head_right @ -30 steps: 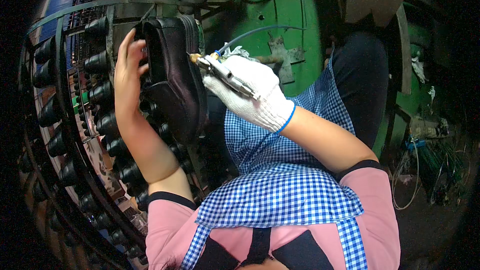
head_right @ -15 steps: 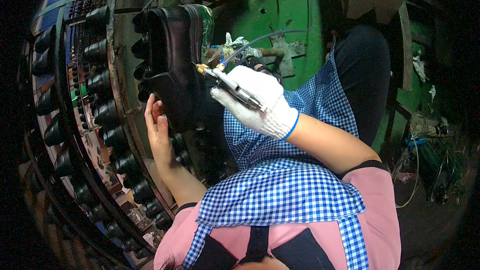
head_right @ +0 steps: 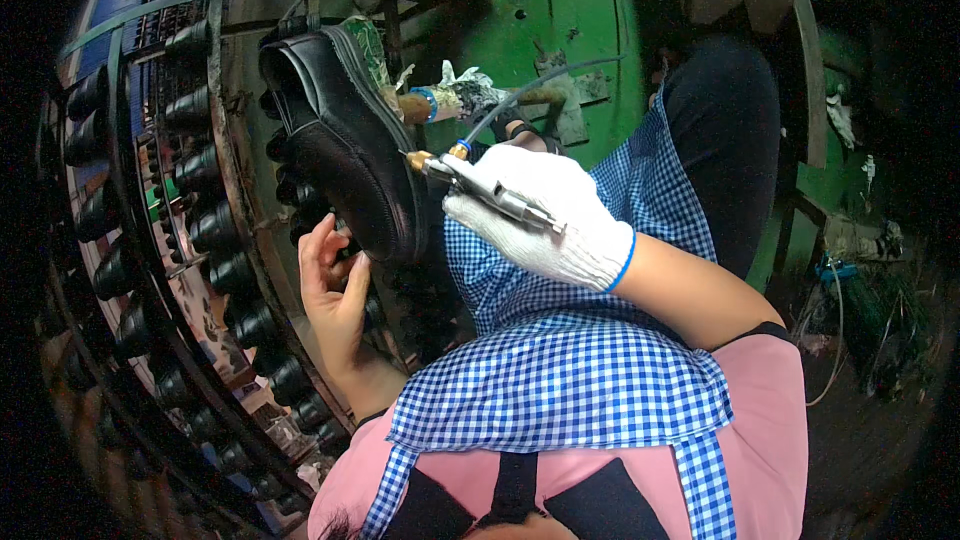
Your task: Applying adhesive to the seams of leather shoes using a precision applicator.
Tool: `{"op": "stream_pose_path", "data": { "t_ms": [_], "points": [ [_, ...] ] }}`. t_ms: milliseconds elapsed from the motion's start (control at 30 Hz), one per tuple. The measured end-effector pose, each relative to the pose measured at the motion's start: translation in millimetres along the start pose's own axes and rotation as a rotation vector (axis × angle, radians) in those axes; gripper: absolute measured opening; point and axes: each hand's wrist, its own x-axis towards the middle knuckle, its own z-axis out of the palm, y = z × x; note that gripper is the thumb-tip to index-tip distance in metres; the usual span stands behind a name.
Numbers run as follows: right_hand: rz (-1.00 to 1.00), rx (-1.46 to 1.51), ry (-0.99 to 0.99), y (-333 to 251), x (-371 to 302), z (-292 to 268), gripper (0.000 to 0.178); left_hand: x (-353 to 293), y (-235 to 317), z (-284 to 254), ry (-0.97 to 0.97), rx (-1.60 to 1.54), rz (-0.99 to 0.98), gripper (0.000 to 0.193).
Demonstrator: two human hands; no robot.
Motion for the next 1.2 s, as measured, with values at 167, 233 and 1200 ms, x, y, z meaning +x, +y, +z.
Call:
{"op": "stream_pose_path", "data": {
  "t_ms": [167,233,1200],
  "points": [
    [0.011,-0.016,-0.066,-6,-10,-13,0.023,12,19,-6,-0.114,0.337,0.216,0.054],
    [-0.044,-0.022,-0.04,-6,-13,-18,0.022,20,26,-6,-0.142,0.391,0.29,0.056],
    [0.044,-0.003,0.206,-8,-5,-48,0.018,131,101,36,-0.461,0.751,0.807,0.065]
  ]
}}
